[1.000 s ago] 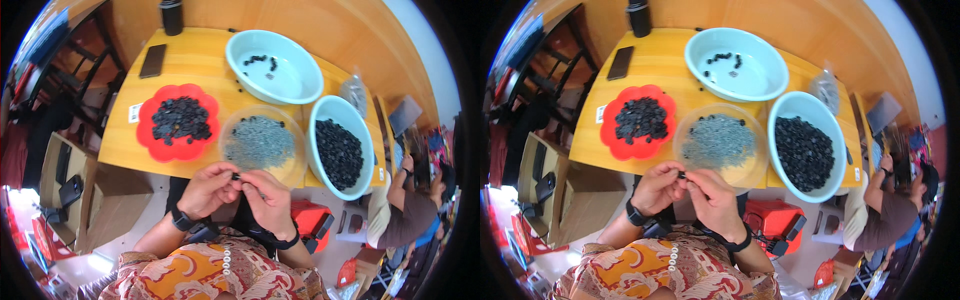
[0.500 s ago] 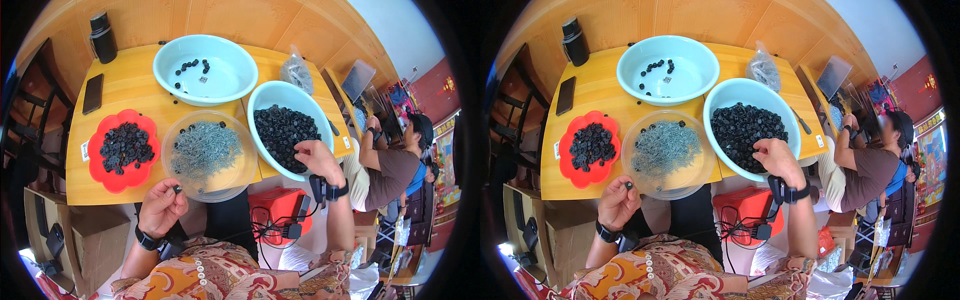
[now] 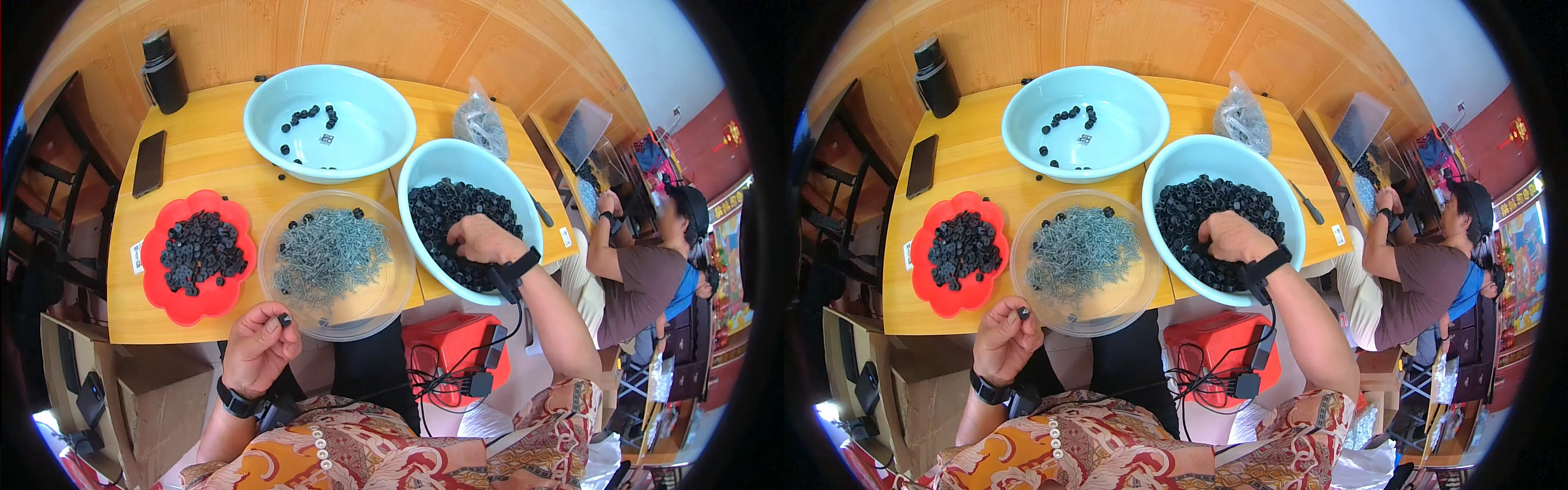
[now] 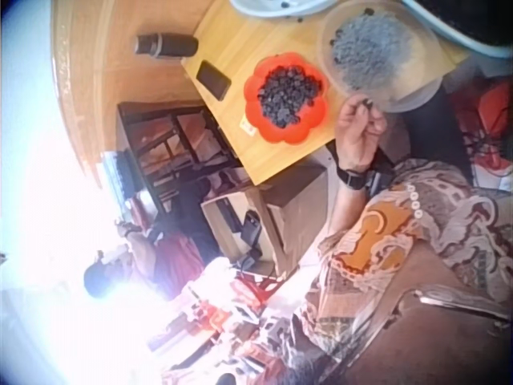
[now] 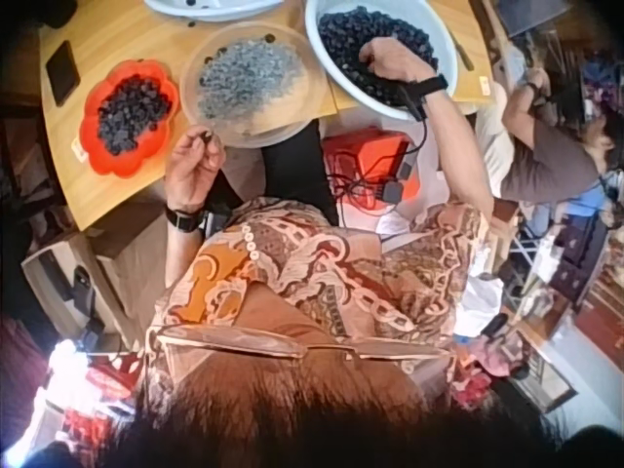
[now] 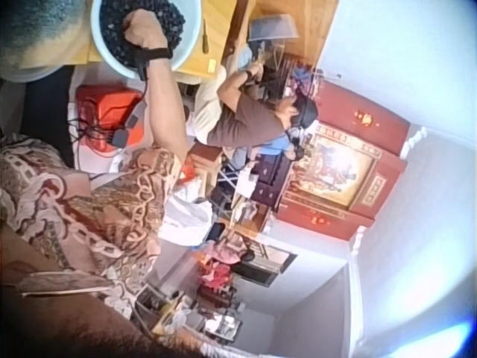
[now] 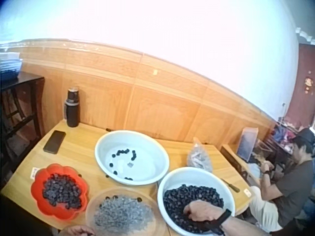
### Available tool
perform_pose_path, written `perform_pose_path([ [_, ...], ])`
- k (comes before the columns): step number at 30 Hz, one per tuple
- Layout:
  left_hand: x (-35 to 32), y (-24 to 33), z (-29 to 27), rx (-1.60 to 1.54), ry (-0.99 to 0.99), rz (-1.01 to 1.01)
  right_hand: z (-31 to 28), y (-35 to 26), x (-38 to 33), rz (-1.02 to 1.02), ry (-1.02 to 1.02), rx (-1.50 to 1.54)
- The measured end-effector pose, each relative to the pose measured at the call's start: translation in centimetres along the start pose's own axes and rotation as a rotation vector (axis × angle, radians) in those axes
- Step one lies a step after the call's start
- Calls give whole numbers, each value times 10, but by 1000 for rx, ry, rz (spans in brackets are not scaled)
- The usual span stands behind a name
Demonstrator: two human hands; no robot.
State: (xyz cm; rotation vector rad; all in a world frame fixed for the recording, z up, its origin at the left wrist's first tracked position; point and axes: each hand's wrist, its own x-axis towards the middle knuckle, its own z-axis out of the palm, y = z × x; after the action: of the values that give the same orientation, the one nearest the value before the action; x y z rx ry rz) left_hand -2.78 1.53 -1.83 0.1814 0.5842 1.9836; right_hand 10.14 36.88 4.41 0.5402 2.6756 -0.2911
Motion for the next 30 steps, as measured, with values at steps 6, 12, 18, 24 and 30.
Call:
perform_pose_path([
  [6, -3, 2, -1, 30, 55, 15, 10, -14, 13, -20, -120, -255],
  [12, -4, 4, -10, -48, -42, -15, 6, 2, -1, -131, 53, -283],
  [18, -6, 2, -9, 8, -6, 1, -37, -95, -60, 4, 341, 359],
  [24, -2, -5, 7, -73, -159, -91, 25, -174, -66, -305, 390, 824],
  [30, -9, -5, 0, -66, -94, -58, 63, -209, -46, -393, 496, 1082],
])
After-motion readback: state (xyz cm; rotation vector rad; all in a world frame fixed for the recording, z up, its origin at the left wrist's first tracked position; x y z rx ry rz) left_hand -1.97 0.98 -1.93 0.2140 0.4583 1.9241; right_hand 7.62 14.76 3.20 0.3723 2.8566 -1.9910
